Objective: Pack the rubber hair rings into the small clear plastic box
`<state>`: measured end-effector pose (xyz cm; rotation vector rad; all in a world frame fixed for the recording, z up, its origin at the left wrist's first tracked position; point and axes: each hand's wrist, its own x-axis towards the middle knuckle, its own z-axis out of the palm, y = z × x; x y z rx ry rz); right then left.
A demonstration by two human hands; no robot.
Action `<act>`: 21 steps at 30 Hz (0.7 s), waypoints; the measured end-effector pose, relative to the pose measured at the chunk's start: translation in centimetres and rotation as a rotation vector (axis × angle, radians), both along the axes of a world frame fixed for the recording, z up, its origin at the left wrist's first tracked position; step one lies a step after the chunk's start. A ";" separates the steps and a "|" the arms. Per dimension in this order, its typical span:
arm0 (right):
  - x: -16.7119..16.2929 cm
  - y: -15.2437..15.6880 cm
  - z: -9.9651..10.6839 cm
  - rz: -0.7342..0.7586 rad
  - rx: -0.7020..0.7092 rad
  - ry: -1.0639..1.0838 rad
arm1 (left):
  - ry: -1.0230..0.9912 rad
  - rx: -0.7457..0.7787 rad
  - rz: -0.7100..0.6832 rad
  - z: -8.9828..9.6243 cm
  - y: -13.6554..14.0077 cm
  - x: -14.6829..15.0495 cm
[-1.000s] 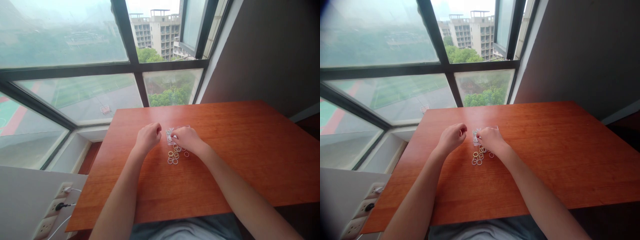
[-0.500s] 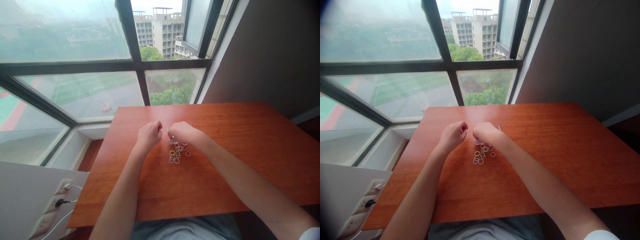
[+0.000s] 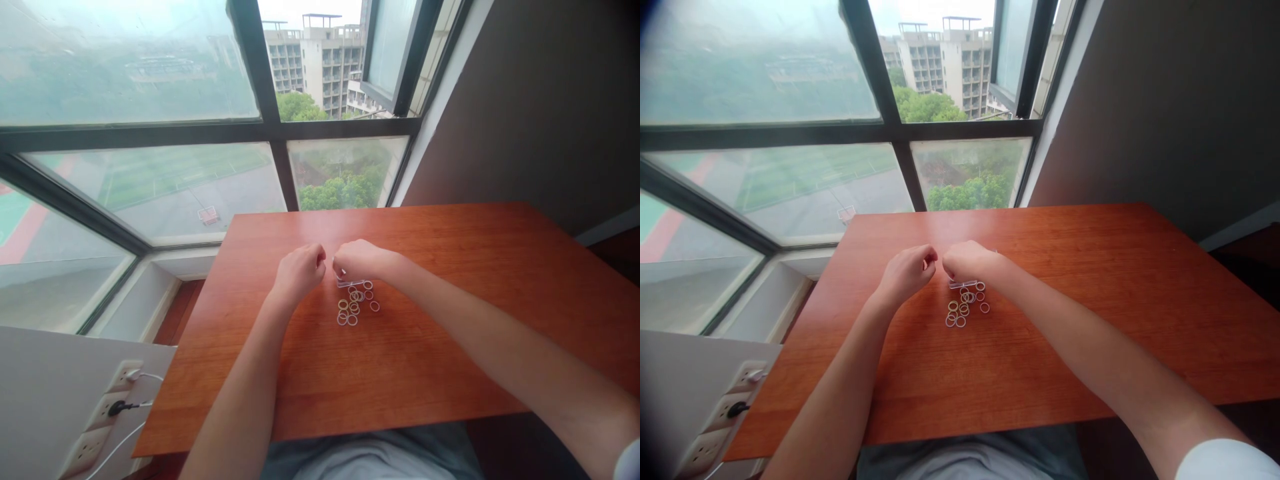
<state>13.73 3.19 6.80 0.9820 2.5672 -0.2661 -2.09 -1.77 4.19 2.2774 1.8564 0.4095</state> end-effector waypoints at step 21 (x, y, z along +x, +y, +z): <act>1.2 0.2 -0.2 0.063 -0.056 0.111 | -0.304 -0.067 -0.302 -2.9 0.7 1.3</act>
